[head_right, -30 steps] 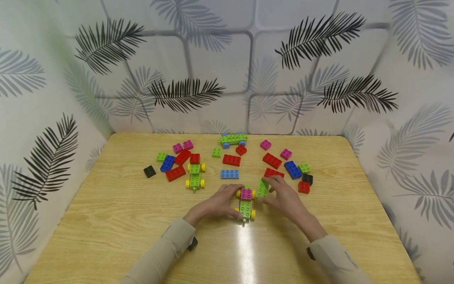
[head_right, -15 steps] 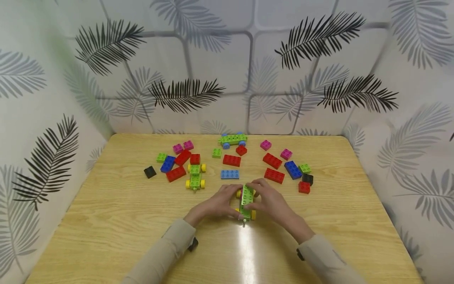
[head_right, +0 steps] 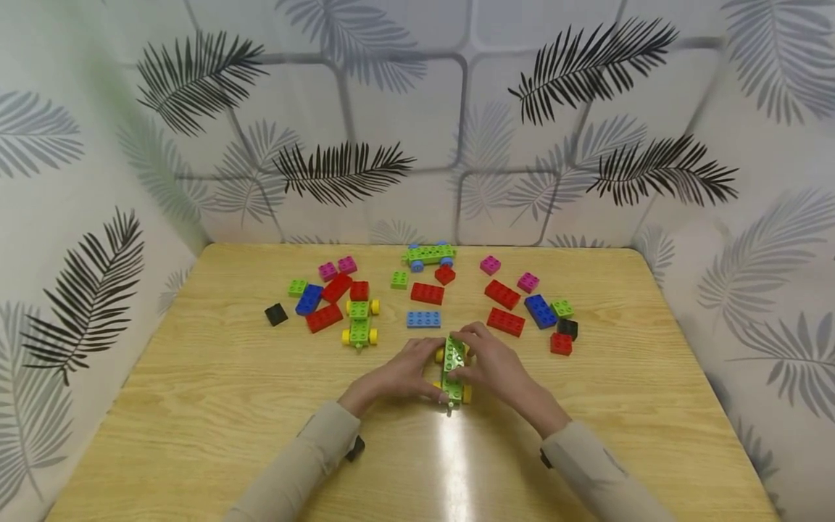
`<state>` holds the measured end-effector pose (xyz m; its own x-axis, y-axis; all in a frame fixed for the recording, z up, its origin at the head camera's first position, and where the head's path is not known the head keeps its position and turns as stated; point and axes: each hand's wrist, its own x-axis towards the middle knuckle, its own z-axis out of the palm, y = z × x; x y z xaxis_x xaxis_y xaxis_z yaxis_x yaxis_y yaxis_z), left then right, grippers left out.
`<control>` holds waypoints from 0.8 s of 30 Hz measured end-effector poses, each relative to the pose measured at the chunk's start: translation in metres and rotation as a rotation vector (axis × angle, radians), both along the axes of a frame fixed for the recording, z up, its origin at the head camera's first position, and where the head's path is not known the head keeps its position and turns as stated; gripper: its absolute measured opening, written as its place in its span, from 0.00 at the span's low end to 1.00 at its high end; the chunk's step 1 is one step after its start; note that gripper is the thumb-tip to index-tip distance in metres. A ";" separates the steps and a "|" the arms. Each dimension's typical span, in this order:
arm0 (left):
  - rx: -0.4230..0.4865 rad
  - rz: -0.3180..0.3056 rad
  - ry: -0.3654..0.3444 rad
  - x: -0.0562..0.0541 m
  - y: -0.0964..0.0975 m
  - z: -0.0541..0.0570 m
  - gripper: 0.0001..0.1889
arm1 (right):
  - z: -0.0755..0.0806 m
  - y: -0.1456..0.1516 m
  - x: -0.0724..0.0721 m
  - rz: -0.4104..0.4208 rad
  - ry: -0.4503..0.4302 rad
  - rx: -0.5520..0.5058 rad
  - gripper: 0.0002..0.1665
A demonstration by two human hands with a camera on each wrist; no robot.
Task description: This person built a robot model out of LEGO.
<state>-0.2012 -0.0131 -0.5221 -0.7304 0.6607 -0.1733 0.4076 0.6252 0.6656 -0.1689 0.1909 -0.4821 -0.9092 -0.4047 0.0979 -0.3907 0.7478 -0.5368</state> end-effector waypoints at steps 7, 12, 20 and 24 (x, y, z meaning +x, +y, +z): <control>-0.003 -0.008 -0.007 0.000 0.000 0.000 0.53 | 0.005 -0.002 -0.004 -0.004 -0.080 0.026 0.39; 0.000 -0.004 -0.011 0.001 0.000 0.000 0.53 | 0.010 -0.002 -0.008 0.009 -0.122 0.036 0.39; 0.011 0.003 -0.031 0.001 0.002 0.000 0.53 | 0.015 -0.002 -0.012 0.012 -0.156 0.090 0.37; 0.008 0.016 -0.036 0.001 0.002 0.000 0.53 | 0.014 -0.004 -0.012 0.007 -0.162 0.113 0.37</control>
